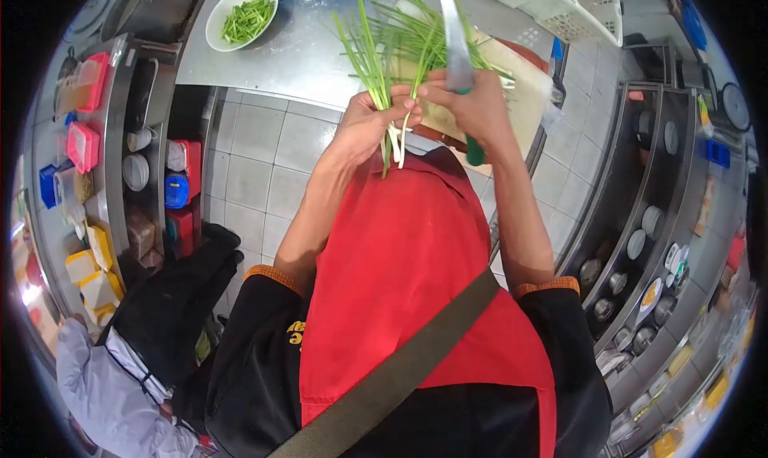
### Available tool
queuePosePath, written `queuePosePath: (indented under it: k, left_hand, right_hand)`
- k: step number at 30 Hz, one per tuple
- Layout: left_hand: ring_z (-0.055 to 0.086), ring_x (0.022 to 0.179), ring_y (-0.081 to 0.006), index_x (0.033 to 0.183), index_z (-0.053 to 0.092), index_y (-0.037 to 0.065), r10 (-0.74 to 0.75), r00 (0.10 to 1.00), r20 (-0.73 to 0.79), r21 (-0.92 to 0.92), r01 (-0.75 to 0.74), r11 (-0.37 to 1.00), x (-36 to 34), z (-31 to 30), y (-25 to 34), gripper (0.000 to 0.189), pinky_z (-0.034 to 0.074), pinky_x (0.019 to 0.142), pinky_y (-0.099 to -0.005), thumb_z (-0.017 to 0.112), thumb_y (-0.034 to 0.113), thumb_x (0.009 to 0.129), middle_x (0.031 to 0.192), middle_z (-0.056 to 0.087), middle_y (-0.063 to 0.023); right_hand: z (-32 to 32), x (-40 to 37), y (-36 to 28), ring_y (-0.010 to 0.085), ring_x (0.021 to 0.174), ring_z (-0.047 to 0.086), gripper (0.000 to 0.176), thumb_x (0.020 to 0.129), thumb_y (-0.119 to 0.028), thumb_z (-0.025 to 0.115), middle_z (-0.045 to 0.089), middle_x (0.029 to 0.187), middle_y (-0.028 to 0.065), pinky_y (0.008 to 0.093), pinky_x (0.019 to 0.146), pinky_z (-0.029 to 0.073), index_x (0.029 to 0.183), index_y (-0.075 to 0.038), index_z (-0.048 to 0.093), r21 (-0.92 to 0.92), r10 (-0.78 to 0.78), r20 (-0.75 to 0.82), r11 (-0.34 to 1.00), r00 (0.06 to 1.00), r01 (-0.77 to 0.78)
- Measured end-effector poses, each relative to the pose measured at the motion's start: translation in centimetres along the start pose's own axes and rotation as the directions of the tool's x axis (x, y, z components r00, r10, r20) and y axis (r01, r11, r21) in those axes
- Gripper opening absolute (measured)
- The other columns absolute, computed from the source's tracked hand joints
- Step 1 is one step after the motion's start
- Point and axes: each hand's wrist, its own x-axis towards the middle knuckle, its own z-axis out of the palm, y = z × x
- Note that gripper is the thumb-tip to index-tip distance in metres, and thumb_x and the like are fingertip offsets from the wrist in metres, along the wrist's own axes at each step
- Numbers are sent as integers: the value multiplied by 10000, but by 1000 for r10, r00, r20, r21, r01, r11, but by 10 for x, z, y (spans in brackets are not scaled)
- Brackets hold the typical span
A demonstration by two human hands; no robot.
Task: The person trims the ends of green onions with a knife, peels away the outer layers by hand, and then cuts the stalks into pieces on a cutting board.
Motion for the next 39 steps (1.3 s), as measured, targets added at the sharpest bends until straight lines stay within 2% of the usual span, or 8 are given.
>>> queuePosePath:
  k: [6, 8, 11, 24, 32, 34, 36, 39]
  left_hand:
    - [725, 823, -212, 1148, 642, -54, 58, 991, -117, 82, -49, 995, -10, 1, -4, 260, 618, 758, -302, 700, 18, 905, 947, 715, -128]
    - [727, 820, -214, 1126, 645, -52, 54, 992, -110, 95, -44, 994, -13, 2, -8, 239, 615, 744, -297, 700, 16, 905, 944, 715, -133]
    - [731, 821, -218, 1100, 638, -51, 67, 986, -150, 33, -62, 998, -14, 0, -16, 213, 608, 723, -287, 699, 15, 906, 940, 713, -142]
    - [725, 826, -227, 1130, 627, -75, 67, 978, -198, 62, -56, 997, -22, 1, -23, 266, 614, 753, -293, 709, 12, 892, 983, 708, -140]
    - [711, 870, -235, 1098, 639, -36, 132, 962, -237, 232, -76, 970, -13, 0, -19, 218, 626, 809, -361, 683, 110, 943, 1019, 698, -152]
    - [702, 864, -217, 1034, 638, -39, 115, 964, -240, 41, -109, 993, -10, 1, -19, 159, 605, 669, -307, 662, 100, 959, 970, 691, -123]
    - [698, 885, -227, 1024, 623, -33, 114, 967, -228, 22, -112, 993, -9, 4, -15, 141, 624, 709, -333, 648, 93, 965, 982, 681, -128]
    - [691, 918, -243, 1028, 589, -25, 110, 970, -217, -43, -122, 992, -11, 4, -9, 124, 646, 781, -379, 627, 79, 974, 1003, 660, -135]
  right_hand:
    - [17, 2, 13, 163, 724, 680, 313, 720, -94, 846, 725, 847, 137, 301, 671, 550, 938, 81, 704, 247, 85, 62, 964, 994, -98]
    - [23, 3, 26, 70, 475, 502, 335, 748, -104, 836, 728, 864, 119, 251, 399, 340, 988, 76, 686, 359, -22, 80, 933, 997, -8]
    - [18, -6, 8, 78, 446, 481, 342, 750, -93, 836, 725, 858, 126, 257, 387, 330, 995, 83, 675, 380, 130, 117, 910, 985, -166]
    - [29, -11, 23, 91, 442, 461, 281, 739, -54, 830, 668, 737, 97, 266, 398, 315, 947, 57, 677, 413, 170, 63, 893, 983, -181]
    - [30, -4, 35, 200, 699, 698, 158, 785, 48, 756, 699, 827, 140, 342, 598, 604, 912, 74, 666, 269, 43, 300, 955, 953, -128]
    - [34, -4, 39, 174, 644, 680, 166, 780, 14, 765, 701, 786, 133, 314, 542, 550, 900, 70, 666, 328, 52, 261, 934, 964, -139]
    - [37, -4, 38, 147, 589, 662, 179, 774, -19, 775, 702, 746, 125, 287, 487, 497, 888, 66, 666, 388, 61, 222, 910, 973, -146]
    - [34, -7, 29, 185, 656, 681, 256, 782, 5, 789, 696, 820, 146, 323, 564, 582, 965, 68, 621, 356, 114, 199, 917, 973, -180]
